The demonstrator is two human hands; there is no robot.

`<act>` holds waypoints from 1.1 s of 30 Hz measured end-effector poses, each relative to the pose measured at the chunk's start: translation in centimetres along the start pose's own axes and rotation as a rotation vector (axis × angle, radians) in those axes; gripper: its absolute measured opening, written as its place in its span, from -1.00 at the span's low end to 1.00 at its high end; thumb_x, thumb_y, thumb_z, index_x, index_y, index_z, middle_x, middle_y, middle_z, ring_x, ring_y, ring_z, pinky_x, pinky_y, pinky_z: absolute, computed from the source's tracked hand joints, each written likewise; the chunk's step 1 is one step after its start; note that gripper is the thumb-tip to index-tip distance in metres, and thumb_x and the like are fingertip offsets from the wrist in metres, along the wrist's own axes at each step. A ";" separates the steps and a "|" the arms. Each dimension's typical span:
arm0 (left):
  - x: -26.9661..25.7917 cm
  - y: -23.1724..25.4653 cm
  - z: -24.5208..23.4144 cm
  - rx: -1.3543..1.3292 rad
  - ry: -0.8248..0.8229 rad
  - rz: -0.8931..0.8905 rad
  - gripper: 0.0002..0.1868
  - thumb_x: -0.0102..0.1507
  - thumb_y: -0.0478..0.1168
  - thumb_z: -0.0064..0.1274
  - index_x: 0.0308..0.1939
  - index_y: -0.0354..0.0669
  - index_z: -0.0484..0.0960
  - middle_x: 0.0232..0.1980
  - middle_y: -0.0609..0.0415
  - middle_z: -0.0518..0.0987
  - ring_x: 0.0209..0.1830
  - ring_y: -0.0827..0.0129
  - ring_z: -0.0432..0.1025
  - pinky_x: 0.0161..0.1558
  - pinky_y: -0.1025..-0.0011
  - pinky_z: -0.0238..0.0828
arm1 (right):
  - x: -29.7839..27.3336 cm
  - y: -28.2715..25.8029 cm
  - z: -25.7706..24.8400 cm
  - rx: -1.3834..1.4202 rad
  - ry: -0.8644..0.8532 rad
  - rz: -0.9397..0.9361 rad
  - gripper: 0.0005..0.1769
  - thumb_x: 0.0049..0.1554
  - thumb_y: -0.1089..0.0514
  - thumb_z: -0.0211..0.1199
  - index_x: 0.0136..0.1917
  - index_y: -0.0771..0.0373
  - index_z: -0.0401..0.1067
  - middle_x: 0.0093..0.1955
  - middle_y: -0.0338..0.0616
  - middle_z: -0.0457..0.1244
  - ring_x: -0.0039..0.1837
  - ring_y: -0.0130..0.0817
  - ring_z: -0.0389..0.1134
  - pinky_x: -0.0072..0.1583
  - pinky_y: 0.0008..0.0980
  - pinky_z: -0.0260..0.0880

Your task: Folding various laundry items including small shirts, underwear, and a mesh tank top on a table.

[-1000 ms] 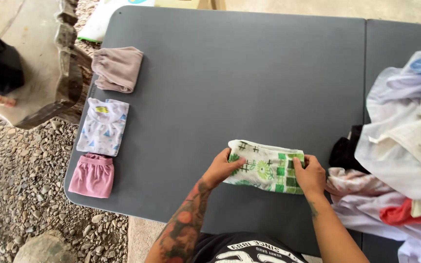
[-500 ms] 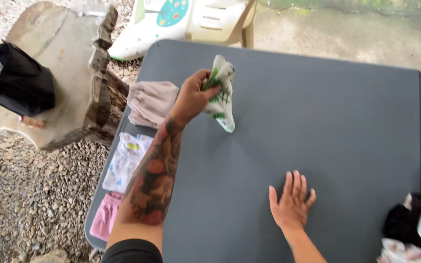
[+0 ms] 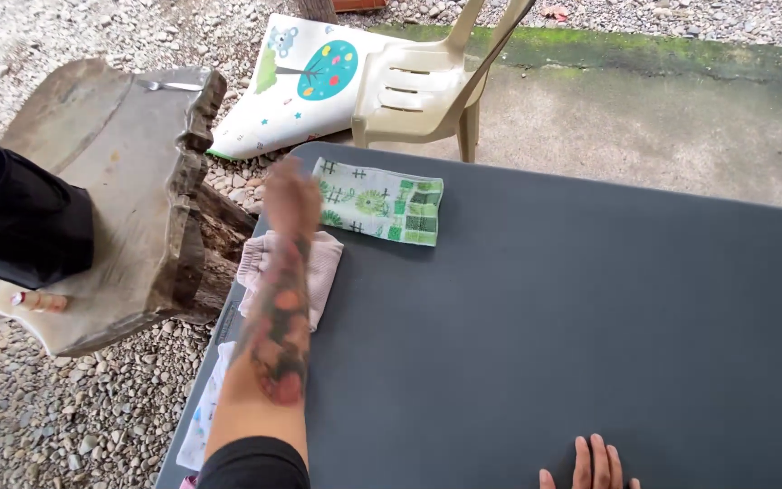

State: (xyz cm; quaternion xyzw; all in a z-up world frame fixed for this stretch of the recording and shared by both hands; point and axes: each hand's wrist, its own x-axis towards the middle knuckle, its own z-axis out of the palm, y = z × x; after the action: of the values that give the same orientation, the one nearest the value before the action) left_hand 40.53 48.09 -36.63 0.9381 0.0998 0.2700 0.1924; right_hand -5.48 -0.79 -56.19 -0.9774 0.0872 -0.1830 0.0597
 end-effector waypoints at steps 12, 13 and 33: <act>-6.5 7.6 3.1 0.221 -0.693 -0.012 -0.21 0.23 0.57 -0.36 0.54 0.70 0.06 0.70 0.00 -0.31 0.61 -0.40 -0.56 0.39 -0.52 -0.67 | 2.6 0.4 4.3 0.172 0.208 -0.133 -0.14 0.24 -0.45 -0.04 0.50 0.23 0.29 0.57 0.00 0.12 0.60 0.06 0.06 0.55 0.36 0.02; -6.2 7.6 3.4 0.245 -0.718 -0.023 -0.20 0.22 0.58 -0.37 0.54 0.71 0.03 0.70 -0.01 -0.33 0.61 -0.41 -0.57 0.38 -0.50 -0.68 | 3.0 0.3 4.3 0.144 0.176 -0.127 -0.14 0.22 -0.44 -0.03 0.49 0.23 0.30 0.57 0.00 0.12 0.60 0.05 0.07 0.55 0.36 0.01; -49.8 28.5 -15.3 -0.342 -0.851 0.680 -0.25 0.32 0.33 -0.08 0.53 0.20 0.26 0.66 -0.01 0.07 0.67 -0.19 -0.25 0.44 -0.41 -0.45 | 1.8 -0.8 -14.6 0.144 -0.216 -0.160 -0.26 0.22 -0.17 0.14 0.56 0.12 0.10 0.65 -0.04 -0.08 0.69 -0.06 -0.17 0.56 0.12 -0.19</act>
State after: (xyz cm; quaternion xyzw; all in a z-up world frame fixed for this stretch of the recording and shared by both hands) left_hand -7.00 12.50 -36.23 0.8991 -0.3391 -0.0725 0.2672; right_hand -9.03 -1.62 -41.95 -0.9884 -0.0113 -0.0868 0.1241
